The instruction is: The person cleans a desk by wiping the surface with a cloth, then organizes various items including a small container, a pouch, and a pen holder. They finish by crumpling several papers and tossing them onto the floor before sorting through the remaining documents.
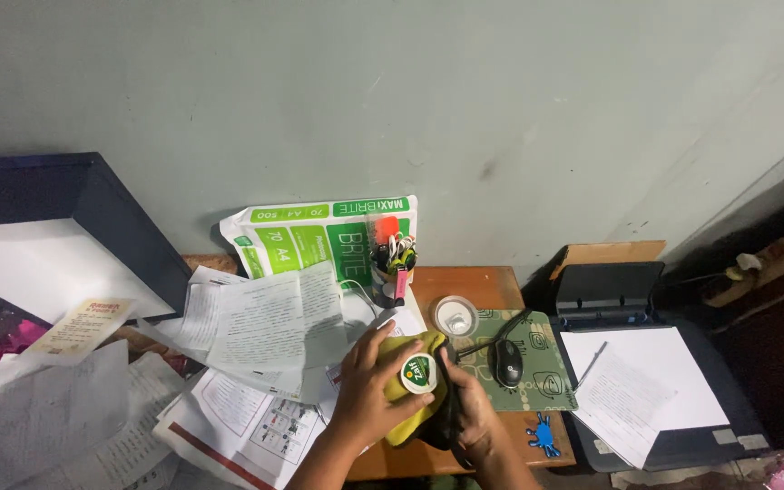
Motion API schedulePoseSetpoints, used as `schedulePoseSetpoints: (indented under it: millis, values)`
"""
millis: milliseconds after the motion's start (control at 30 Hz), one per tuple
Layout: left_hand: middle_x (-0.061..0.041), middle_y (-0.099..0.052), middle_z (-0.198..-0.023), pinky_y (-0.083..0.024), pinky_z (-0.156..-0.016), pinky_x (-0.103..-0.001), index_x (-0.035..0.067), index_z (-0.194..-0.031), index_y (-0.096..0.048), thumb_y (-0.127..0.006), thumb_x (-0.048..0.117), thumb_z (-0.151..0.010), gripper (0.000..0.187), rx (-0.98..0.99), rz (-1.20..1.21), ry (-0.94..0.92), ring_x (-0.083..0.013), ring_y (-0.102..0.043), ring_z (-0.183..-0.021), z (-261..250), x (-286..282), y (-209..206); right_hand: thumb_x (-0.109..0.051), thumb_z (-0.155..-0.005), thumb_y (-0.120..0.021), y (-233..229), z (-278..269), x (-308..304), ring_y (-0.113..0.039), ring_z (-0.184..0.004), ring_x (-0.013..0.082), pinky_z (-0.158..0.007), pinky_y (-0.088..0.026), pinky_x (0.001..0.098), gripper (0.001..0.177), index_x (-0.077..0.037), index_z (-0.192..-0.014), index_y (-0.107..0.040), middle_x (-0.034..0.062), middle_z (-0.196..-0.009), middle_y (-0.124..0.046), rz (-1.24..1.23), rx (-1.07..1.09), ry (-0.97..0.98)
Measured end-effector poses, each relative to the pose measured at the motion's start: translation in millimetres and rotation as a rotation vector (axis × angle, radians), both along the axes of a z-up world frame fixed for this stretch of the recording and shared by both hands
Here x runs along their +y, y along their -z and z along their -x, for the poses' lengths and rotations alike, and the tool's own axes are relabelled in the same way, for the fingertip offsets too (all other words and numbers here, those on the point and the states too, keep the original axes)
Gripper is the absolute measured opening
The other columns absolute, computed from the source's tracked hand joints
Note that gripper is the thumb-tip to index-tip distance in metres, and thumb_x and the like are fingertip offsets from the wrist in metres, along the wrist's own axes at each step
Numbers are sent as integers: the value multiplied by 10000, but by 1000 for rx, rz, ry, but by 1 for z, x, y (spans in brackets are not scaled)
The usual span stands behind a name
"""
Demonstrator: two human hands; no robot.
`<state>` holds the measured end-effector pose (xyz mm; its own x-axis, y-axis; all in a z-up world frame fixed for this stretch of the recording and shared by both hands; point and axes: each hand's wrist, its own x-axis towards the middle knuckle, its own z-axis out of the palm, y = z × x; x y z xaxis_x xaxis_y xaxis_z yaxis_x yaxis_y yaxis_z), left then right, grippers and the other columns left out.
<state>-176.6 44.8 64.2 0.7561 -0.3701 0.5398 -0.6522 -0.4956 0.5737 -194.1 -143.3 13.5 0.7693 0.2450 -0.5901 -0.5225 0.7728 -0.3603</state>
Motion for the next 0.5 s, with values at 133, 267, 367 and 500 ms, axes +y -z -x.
schedulePoseSetpoints:
  millis: [133, 267, 367, 500]
  values:
    - [-181, -439, -1491, -336, -1099, -543, 229, -1353, -666, -899, 454, -687, 741, 9, -32, -3, -411, -418, -1374, -2, 0, -6, -472, -938, -571, -30, 2, 5, -709, -965, 310, -866, -581, 468, 503, -85, -1240, -682, 142, -1105, -759, 37, 32, -22]
    - [-163, -480, -1441, -342, -1109, -539, 227, -1366, -664, -900, 406, -690, 738, 103, -23, 7, -406, -423, -1370, -4, -1, -11, -445, -936, -579, -32, -2, 2, -711, -974, 296, -876, -581, 457, 482, -92, -1250, -675, 136, -1107, -756, 65, -17, -62]
    - [-154, -500, -1417, -349, -1101, -540, 225, -1364, -666, -901, 376, -688, 731, 117, -12, 9, -413, -428, -1364, -3, -2, -11, -419, -927, -583, -10, -6, -4, -715, -1004, 271, -894, -578, 432, 470, -102, -1263, -670, 116, -1132, -760, 93, -70, -51]
    - [-134, -519, -1387, -365, -1091, -536, 221, -1356, -666, -897, 364, -692, 717, 166, -25, 24, -393, -453, -1343, -3, -1, -18, -410, -946, -647, 36, -13, -17, -712, -964, 256, -833, -576, 400, 477, -45, -1252, -666, 125, -1091, -745, 145, -113, -34]
